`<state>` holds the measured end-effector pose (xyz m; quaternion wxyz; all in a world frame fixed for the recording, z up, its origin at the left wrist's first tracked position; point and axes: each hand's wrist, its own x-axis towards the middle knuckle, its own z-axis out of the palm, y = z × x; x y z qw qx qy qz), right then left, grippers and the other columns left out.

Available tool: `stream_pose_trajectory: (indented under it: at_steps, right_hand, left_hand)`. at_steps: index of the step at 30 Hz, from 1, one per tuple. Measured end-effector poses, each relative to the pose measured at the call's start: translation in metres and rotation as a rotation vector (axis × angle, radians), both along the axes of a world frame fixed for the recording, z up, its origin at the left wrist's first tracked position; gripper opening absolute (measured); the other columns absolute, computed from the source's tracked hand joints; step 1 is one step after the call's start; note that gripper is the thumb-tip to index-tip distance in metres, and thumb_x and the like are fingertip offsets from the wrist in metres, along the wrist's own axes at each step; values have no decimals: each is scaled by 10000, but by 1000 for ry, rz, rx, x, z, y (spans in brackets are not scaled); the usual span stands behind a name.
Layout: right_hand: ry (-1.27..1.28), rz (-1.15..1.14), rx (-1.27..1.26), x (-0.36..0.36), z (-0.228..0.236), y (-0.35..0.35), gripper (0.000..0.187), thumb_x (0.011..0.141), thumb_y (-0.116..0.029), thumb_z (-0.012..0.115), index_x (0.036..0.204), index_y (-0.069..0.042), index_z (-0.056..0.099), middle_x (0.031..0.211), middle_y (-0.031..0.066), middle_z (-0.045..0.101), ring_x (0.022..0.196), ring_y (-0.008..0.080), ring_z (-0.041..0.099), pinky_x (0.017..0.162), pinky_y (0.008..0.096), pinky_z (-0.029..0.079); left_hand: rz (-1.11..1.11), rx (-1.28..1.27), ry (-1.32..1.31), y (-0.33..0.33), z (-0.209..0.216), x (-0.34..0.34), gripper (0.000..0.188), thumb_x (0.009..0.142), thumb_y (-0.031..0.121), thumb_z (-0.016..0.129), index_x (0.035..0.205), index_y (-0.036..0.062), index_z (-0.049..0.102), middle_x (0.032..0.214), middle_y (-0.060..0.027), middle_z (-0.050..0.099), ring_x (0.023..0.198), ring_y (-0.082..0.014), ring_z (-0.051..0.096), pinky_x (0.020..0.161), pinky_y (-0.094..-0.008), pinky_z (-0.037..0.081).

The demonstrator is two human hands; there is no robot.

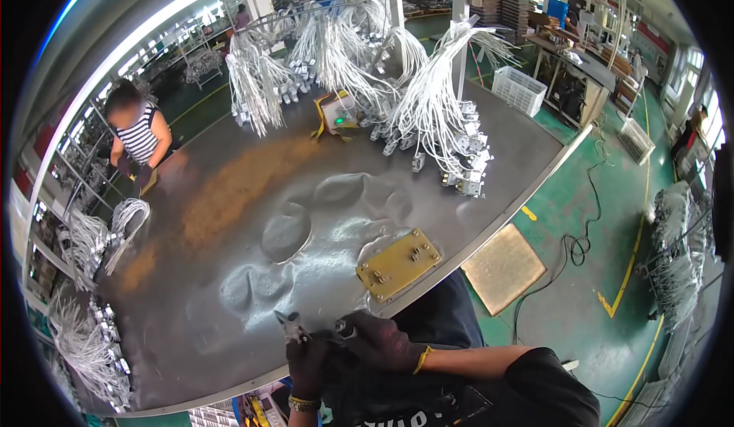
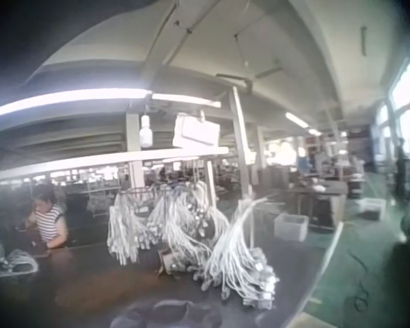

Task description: Assembling a complex wiring harness onto a metal fixture board using industrial connectors and shears.

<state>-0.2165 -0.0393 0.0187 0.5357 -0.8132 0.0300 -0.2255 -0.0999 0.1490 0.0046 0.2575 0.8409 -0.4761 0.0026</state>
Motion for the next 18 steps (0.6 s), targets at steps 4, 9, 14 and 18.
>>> stream_pose_trajectory:
  at_steps: [4, 9, 14, 18]
  right_hand:
    - [188, 137, 476, 5, -18, -5, 402, 950, -225, 689, 1281, -38, 559, 1095, 182, 646, 947, 294, 681, 796, 410, 552]
    - [-332, 38, -326, 28, -47, -25, 354, 1012, -238, 631, 1296, -34, 572, 1110, 111, 649, 997, 177, 647, 829, 354, 546]
    - [204, 243, 1244, 29, -11, -30, 324, 1027, -229, 600, 1290, -42, 572, 1145, 71, 640, 1055, 150, 615, 899, 349, 535]
    - [192, 217, 1237, 25, -5, -30, 317, 1029, -226, 597, 1286, -42, 573, 1142, 70, 637, 1054, 139, 611, 926, 330, 522]
  left_hand:
    - [-27, -396, 795, -23, -5, -7, 626, 810, 78, 770, 1383, 18, 525, 1058, -77, 700, 945, -187, 674, 827, -338, 565]
    - [-159, -82, 772, -34, 0, -3, 757, 759, 147, 841, 1405, 13, 471, 1071, -84, 677, 959, -206, 663, 840, -366, 559]
    - [-147, -218, 620, -46, 10, -14, 590, 724, 286, 879, 1187, 39, 609, 983, -107, 692, 871, -246, 692, 731, -398, 572]
    - [-185, -37, 700, -46, 11, -15, 613, 725, 314, 879, 1198, 43, 600, 1053, -152, 675, 916, -290, 687, 759, -421, 567]
